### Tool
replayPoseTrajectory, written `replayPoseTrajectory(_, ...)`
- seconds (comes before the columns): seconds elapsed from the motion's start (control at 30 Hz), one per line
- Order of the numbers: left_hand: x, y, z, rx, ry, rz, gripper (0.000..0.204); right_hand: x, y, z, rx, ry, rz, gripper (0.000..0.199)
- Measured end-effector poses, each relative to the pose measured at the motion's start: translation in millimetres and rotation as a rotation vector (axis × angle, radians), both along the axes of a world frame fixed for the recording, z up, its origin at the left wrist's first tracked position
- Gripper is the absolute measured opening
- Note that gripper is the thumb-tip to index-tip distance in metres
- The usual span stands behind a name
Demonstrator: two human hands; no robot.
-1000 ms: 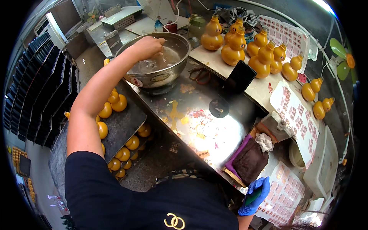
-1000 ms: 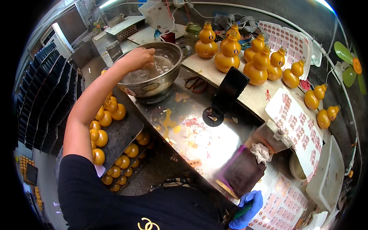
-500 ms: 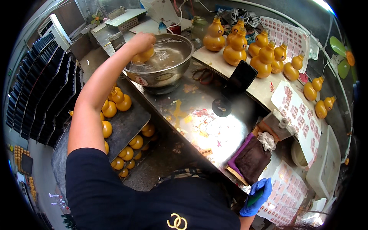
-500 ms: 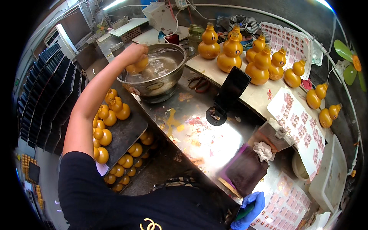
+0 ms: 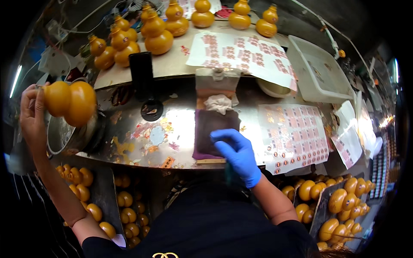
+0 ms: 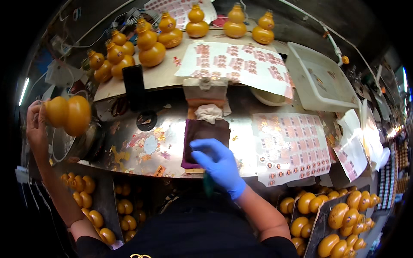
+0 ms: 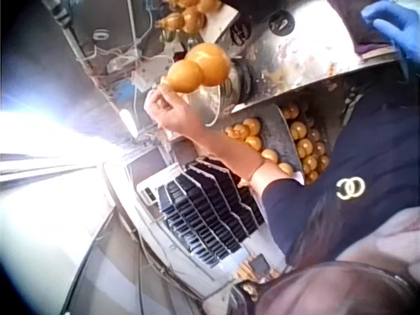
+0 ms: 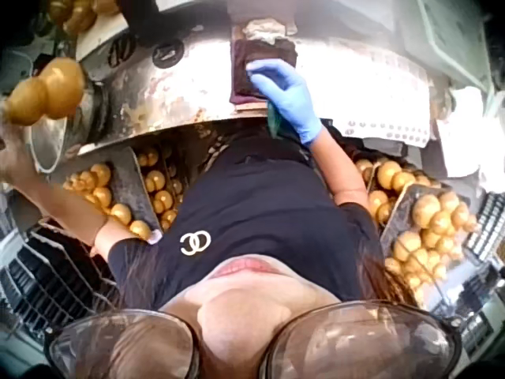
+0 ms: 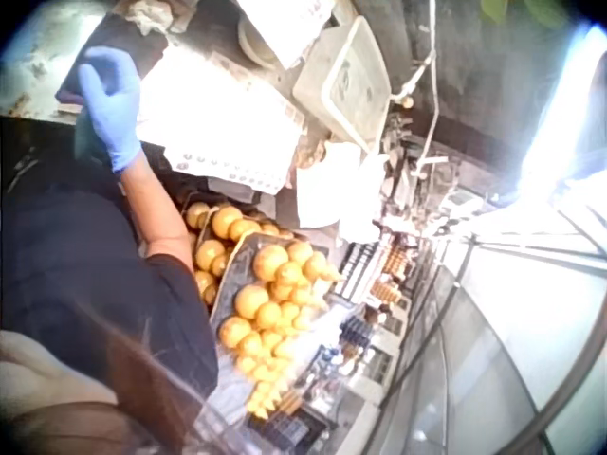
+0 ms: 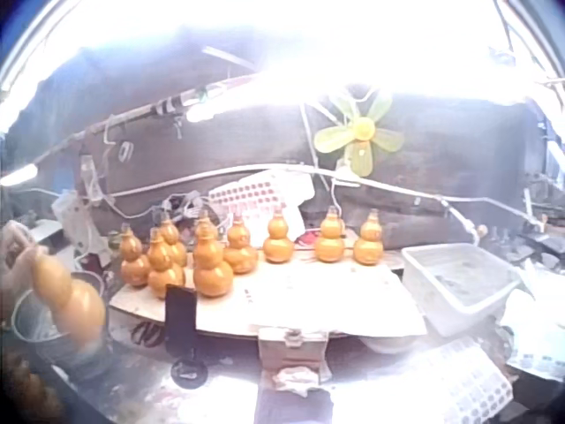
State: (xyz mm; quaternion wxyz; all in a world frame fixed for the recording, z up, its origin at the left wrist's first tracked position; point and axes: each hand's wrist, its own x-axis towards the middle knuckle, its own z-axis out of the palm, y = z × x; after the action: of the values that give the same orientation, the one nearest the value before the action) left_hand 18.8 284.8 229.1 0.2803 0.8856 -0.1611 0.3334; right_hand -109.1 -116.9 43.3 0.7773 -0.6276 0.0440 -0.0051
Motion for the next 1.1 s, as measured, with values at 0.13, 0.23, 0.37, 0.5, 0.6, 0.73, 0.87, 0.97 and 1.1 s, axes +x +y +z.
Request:
replayPoseTrajectory(0.13,25,-118,-44,-0.114,0.172,-0.368,0.019,14,-6,2,-0.615,-0.351,-0.019,0.071)
replayPoseTrajectory(0.23,40,-197,-74,-0.116,0.386,-0.607,0.015,24,-15,4,-0.776,-0.450,-0.004,0.095)
replayPoseTrajectory(0.37,68,-274,-138,-0.077,0.745,-0.724,0.017,27,-34,-15,-0.854,-0.054,0.087,0.102)
replayPoseTrajectory(0.5,51,-258,-173,-0.083,0.496,-0.771,0.066,30,-50,-24,-0.804,0.065,-0.047,0.099)
replayPoseTrajectory(0.6,5,-258,-202,0.072,0.465,-0.932,0.091,30,-54,-34,-0.815,0.062,-0.045,0.103)
replayPoseTrajectory(0.73,-22,-278,-229,0.061,0.330,-0.726,0.099,22,-59,-45,-0.780,0.036,-0.021,0.100)
replayPoseTrajectory(0.87,-14,-281,-240,0.064,0.215,-0.740,0.086,-14,-77,-43,-0.683,-0.018,-0.232,0.077)
replayPoseTrajectory(0.97,-25,-274,-266,-0.149,0.314,-0.615,0.085,-38,-122,-68,-0.553,-0.037,-0.503,0.044)
replayPoseTrajectory(1.1,-44,-285,-268,-0.413,0.525,-0.555,0.084,-45,-250,-88,-0.826,0.047,-0.802,0.030)
